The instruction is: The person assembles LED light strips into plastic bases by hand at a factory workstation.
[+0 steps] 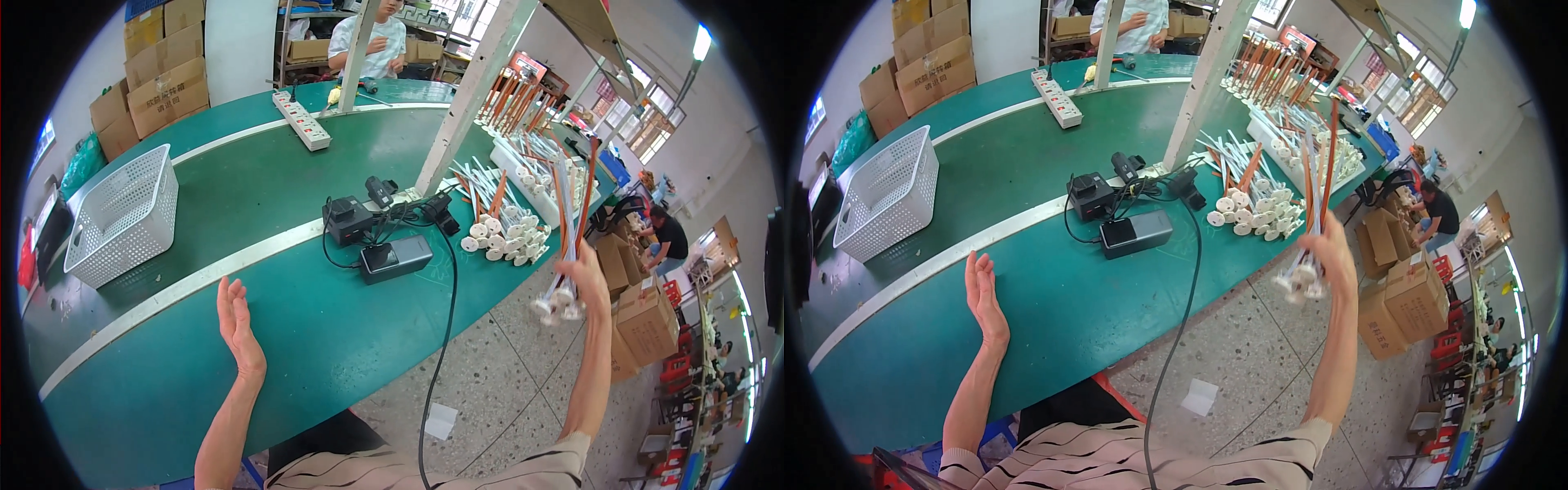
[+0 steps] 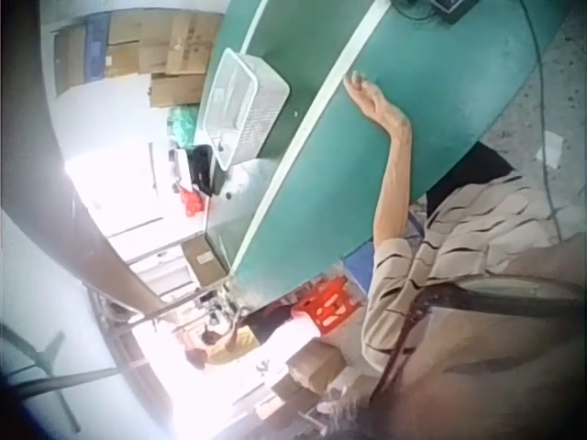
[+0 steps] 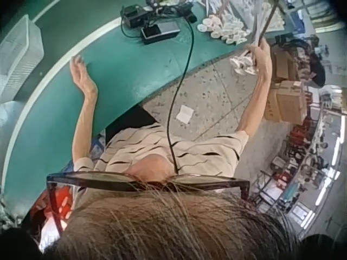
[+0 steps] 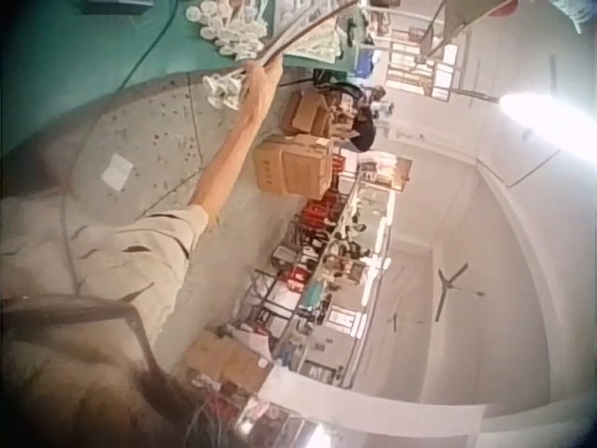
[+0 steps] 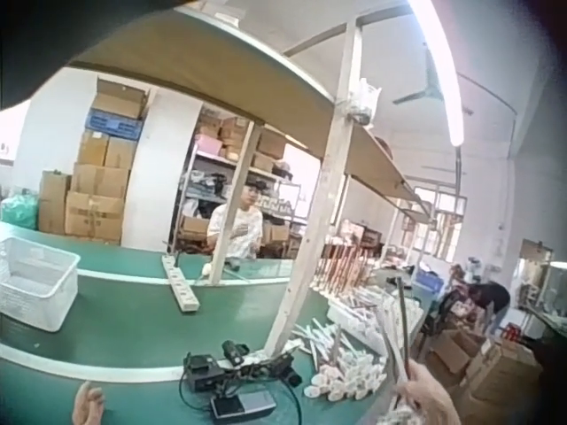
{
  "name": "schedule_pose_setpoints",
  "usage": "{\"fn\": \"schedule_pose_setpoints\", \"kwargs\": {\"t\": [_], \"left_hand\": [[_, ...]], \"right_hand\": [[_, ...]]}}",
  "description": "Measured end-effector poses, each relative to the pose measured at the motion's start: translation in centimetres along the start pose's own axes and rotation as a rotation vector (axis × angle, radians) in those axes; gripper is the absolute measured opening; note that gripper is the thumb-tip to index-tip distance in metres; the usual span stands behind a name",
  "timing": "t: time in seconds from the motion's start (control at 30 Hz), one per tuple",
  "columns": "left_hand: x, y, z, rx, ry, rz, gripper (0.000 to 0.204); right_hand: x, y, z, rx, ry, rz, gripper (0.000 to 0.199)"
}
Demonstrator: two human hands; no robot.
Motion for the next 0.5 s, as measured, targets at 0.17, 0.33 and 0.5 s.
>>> {"fn": "schedule_pose_setpoints", "kwargs": {"t": [0.17,0.33,0.5], "left_hand": [[0.1,0.2,-0.6,0.0,-0.005,-0.006,0.059],[0.1,0.0,-0.4,0.011,-0.022,-0.002,0.056],[0.4,0.5,0.0,-0.023,-0.042,-0.005,0.053]], "right_hand": [[-12.5,-1.4,1.1,0.487,0.132,0.086,0.038],[-21.9,1.6,-2.2,0.762,0.032,-0.134,0.044],[-22.6,4.1,-6.1,0.886,0.169,-0.212,0.038]]}}
Point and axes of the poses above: each hand's wrist, its own x-axis away from the middle knuckle, its own z-axis out of the back of the hand, y = z × x, the point moved 4 cm from there along -x, towards the middle knuckle, and after that the axes turned 1 degree about -z, right-handed, at the moved point
